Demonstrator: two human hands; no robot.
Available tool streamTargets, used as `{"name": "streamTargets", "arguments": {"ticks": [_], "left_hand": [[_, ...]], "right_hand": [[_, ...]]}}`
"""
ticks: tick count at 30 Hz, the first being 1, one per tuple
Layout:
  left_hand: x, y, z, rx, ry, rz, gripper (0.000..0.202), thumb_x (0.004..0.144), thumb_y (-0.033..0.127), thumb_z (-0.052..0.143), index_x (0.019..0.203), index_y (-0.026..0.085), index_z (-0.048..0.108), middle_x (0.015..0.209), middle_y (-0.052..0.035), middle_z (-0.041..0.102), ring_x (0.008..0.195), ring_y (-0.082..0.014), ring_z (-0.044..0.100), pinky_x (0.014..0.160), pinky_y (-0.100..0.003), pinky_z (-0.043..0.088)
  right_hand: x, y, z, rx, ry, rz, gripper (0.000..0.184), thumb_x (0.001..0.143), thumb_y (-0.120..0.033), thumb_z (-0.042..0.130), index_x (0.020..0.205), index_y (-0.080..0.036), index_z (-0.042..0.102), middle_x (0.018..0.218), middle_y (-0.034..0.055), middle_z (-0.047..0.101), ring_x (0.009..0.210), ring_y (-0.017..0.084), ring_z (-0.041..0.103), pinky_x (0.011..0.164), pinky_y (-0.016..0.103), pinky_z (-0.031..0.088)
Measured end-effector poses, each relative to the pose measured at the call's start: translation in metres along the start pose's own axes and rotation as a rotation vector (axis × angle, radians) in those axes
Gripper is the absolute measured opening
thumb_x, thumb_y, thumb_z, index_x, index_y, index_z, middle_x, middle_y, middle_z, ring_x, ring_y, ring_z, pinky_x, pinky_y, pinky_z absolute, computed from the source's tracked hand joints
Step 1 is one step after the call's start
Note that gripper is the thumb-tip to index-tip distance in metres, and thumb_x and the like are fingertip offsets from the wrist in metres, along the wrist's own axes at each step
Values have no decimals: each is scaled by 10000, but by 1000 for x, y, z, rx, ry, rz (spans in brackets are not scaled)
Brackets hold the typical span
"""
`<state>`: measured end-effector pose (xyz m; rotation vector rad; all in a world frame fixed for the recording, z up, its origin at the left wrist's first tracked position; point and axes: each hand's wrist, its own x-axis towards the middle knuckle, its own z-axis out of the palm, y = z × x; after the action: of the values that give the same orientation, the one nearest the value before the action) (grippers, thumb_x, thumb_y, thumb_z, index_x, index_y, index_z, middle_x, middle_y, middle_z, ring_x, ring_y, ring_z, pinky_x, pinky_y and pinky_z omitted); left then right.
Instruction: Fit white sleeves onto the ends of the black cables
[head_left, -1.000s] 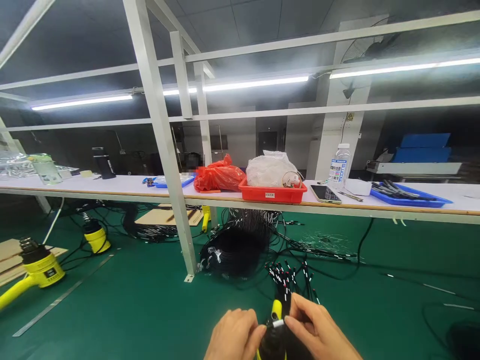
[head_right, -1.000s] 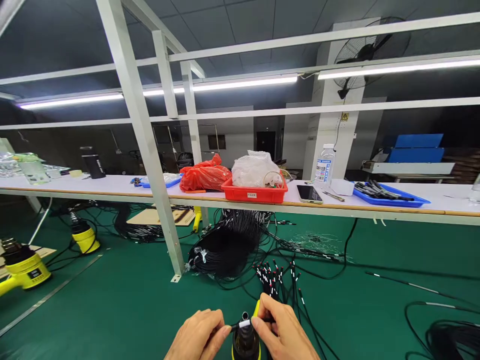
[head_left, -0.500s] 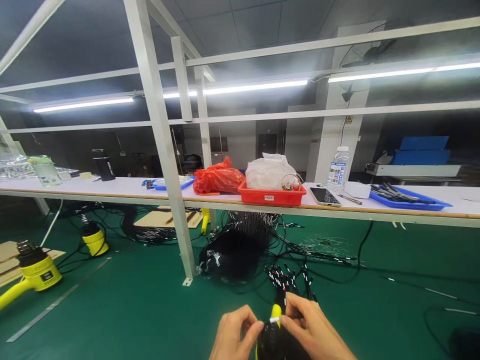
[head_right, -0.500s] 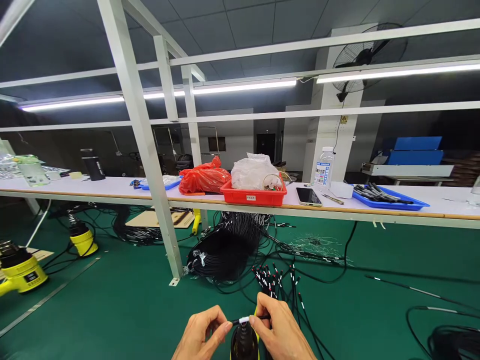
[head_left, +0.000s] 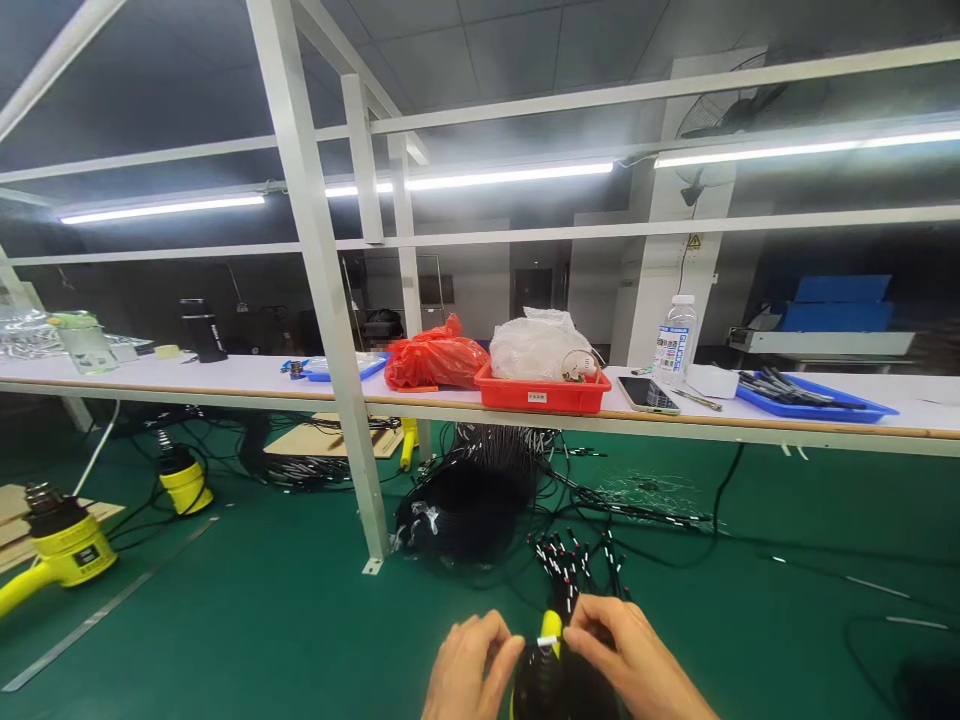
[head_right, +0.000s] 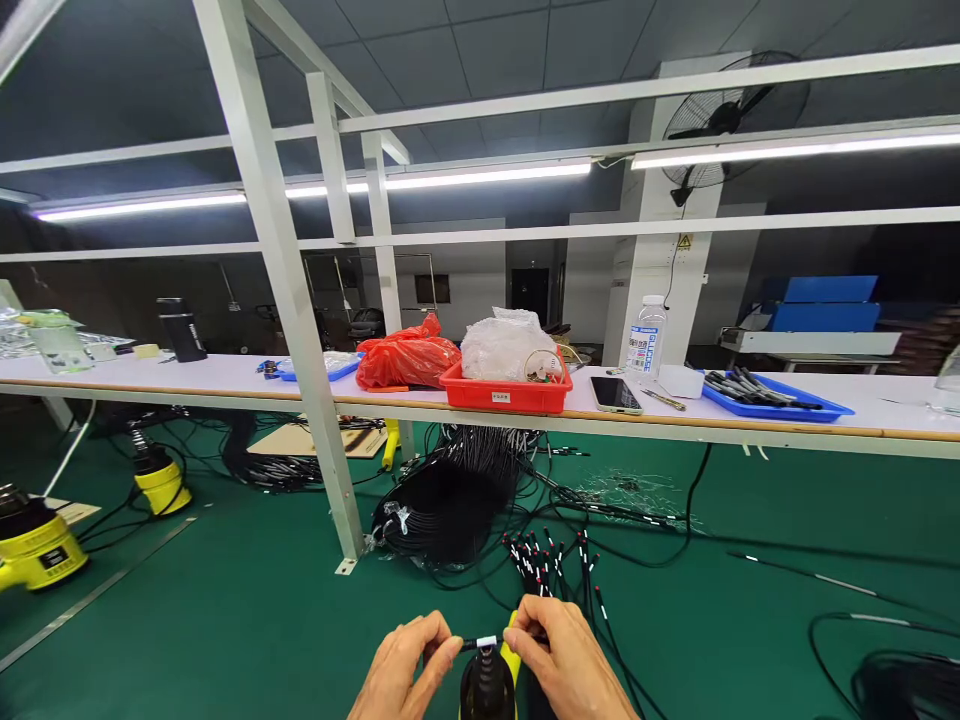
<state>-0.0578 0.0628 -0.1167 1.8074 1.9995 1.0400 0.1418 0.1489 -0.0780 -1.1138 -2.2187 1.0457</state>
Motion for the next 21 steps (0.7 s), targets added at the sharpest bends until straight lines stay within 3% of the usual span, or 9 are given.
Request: {"name": "streamTargets", "arguments": {"ticks": [3, 8, 13, 18, 21], "left_hand": [[-2, -6, 6, 37, 65, 47, 325, 981, 455, 403, 831, 257, 611, 737, 16, 652, 787, -177, 622, 932, -348, 442], [1, -6, 8, -55, 13, 63, 251, 945, 400, 480, 765, 239, 550, 765, 27, 637, 744, -162, 612, 751, -271, 478], [-2, -12, 13, 2, 97, 7, 229, 957, 405, 459, 843, 272, 607, 734, 23, 652, 813, -192, 631, 959, -359, 441], [-1, -11, 13, -15, 19, 33, 257, 953, 393, 437, 770, 254, 552, 737, 28, 609, 761, -175, 611, 894, -343, 490], [-3, -14, 16, 11, 72, 23, 215, 953, 398, 444, 866, 269, 593, 838, -2, 663, 872, -201, 635, 957, -380, 469]], "right_hand": [[-1, 1, -1, -18, 15, 11, 322, 908, -435, 489, 703, -220, 614, 705, -16, 615, 724, 180, 543, 633, 255, 371], [-1, 4, 3, 4, 47, 13, 286, 894, -444, 522, 749, -220, 626, 763, -5, 653, 774, 198, 565, 667, 266, 394], [-3, 7, 6, -60, 4, 31, 363, 931, -456, 469, 711, -214, 627, 765, 8, 654, 810, 213, 556, 726, 290, 386], [-1, 5, 9, -34, 34, 42, 312, 923, -424, 483, 730, -211, 604, 758, 1, 633, 783, 200, 540, 707, 279, 377], [-1, 4, 9, -54, 21, 47, 328, 929, -431, 471, 718, -211, 591, 753, -1, 623, 793, 202, 537, 715, 280, 369]]}}
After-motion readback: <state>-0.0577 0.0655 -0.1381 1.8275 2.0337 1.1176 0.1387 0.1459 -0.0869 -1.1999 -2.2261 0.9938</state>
